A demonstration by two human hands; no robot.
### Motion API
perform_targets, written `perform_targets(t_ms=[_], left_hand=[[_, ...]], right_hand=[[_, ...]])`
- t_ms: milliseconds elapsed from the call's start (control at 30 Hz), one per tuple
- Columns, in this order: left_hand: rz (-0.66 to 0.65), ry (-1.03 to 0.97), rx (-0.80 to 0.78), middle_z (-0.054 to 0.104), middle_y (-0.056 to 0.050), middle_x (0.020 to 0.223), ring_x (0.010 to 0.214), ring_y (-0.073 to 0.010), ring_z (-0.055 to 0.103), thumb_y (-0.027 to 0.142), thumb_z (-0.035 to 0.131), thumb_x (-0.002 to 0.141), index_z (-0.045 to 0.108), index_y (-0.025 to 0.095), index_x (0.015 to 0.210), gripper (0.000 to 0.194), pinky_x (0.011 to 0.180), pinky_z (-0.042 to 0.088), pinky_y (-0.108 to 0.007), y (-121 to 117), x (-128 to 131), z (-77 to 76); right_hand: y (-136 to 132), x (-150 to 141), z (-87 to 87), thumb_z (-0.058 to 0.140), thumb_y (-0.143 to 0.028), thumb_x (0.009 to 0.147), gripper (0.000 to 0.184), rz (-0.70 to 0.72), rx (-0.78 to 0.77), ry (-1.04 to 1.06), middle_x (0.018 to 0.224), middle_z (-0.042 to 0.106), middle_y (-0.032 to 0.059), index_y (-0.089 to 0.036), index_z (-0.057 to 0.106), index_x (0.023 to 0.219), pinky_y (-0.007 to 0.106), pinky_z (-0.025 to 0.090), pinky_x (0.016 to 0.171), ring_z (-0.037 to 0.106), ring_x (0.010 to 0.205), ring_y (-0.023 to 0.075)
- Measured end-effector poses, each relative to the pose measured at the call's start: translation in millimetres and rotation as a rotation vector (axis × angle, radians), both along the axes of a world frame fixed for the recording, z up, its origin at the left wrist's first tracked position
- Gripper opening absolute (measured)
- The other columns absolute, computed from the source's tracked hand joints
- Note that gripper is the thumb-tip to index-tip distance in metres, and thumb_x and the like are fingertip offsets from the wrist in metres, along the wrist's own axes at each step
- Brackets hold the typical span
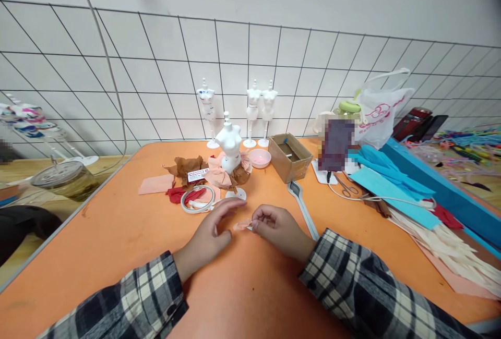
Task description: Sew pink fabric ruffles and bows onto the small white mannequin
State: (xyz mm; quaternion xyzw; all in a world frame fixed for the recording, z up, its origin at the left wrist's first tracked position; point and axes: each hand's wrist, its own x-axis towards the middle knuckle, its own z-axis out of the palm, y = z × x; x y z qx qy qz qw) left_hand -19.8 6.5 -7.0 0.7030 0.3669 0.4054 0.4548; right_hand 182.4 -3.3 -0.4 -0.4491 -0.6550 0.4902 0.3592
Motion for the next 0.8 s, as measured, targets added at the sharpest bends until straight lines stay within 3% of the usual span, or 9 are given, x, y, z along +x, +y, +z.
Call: perform_targets(t_ms=[100, 167, 267, 367, 533, 633, 800], left_hand=[[-0.012, 0.109, 0.071, 0.063, -0.009, 0.120, 0.116, -0.0265, 0.053, 0.020, 0.067, 0.075, 0.064, 0.021, 0.112, 0.037, 0.103, 0.038, -0.038, -4.5, 5.5, 4.7], [0.019, 0.108, 0.036, 0.069, -0.008, 0.105, 0.101, -0.0238, 0.060, 0.028, 0.063, 0.083, 0.067, 0.019, 0.100, 0.020, 0.095, 0.044, -0.036, -6.8, 8.9, 7.0], [-0.003, 0.054, -0.033, 0.069, -0.005, 0.084, 0.083, -0.0192, 0.063, 0.032, 0.053, 0.090, 0.066, 0.017, 0.081, 0.021, 0.082, 0.048, -0.031, -7.5, 10.5, 8.1], [-0.062, 0.037, -0.080, 0.068, -0.004, 0.078, 0.078, -0.0177, 0.062, 0.033, 0.056, 0.089, 0.064, 0.016, 0.075, 0.024, 0.078, 0.047, -0.028, -7.5, 10.3, 8.2], [-0.120, 0.040, -0.144, 0.065, -0.003, 0.071, 0.073, -0.0159, 0.060, 0.035, 0.055, 0.090, 0.063, 0.015, 0.071, 0.028, 0.075, 0.046, -0.026, -9.4, 13.0, 10.4], [-0.109, 0.037, -0.185, 0.065, -0.003, 0.070, 0.071, -0.0156, 0.059, 0.036, 0.057, 0.088, 0.064, 0.015, 0.073, 0.027, 0.073, 0.046, -0.026, -8.7, 14.2, 8.9], [-0.077, 0.009, -0.248, 0.070, -0.004, 0.080, 0.076, -0.0173, 0.064, 0.032, 0.067, 0.081, 0.068, 0.016, 0.091, 0.019, 0.075, 0.049, -0.028, -7.6, 13.5, -1.8]], right_hand=[[-4.4, -5.2, 2.4, 0.055, -0.037, 0.080, 0.019, 0.007, -0.238, 0.195, 0.066, 0.056, -0.0028, -0.018, 0.051, 0.080, 0.018, 0.032, 0.039, 0.044, 0.046, 0.0069], [-7.3, -7.8, 3.4, 0.056, -0.041, 0.079, 0.024, 0.007, -0.285, 0.239, 0.065, 0.055, -0.0031, -0.018, 0.051, 0.081, 0.017, 0.030, 0.036, 0.043, 0.044, 0.0067], [-9.2, -8.6, 3.0, 0.056, -0.041, 0.081, 0.025, -0.032, -0.223, 0.267, 0.072, 0.055, -0.0023, -0.018, 0.053, 0.091, 0.017, 0.033, 0.038, 0.045, 0.046, 0.0062], [-7.9, -7.4, -0.4, 0.061, -0.038, 0.079, 0.036, -0.060, -0.089, 0.251, 0.084, 0.058, -0.0003, -0.019, 0.054, 0.109, 0.018, 0.038, 0.048, 0.049, 0.054, 0.0061], [-4.3, -6.8, -7.9, 0.066, -0.031, 0.075, 0.017, -0.123, -0.026, 0.074, 0.065, 0.055, -0.0030, -0.015, 0.061, 0.080, 0.020, 0.034, 0.051, 0.044, 0.053, 0.0069], [-2.7, -6.5, -8.3, 0.065, -0.032, 0.076, 0.017, -0.143, -0.031, 0.050, 0.061, 0.054, -0.0036, -0.015, 0.061, 0.078, 0.020, 0.035, 0.052, 0.046, 0.055, 0.0080], [-1.7, -6.5, -6.1, 0.062, -0.029, 0.078, 0.013, -0.160, 0.018, 0.047, 0.064, 0.057, -0.0028, -0.016, 0.058, 0.078, 0.020, 0.039, 0.055, 0.050, 0.057, 0.0087]])
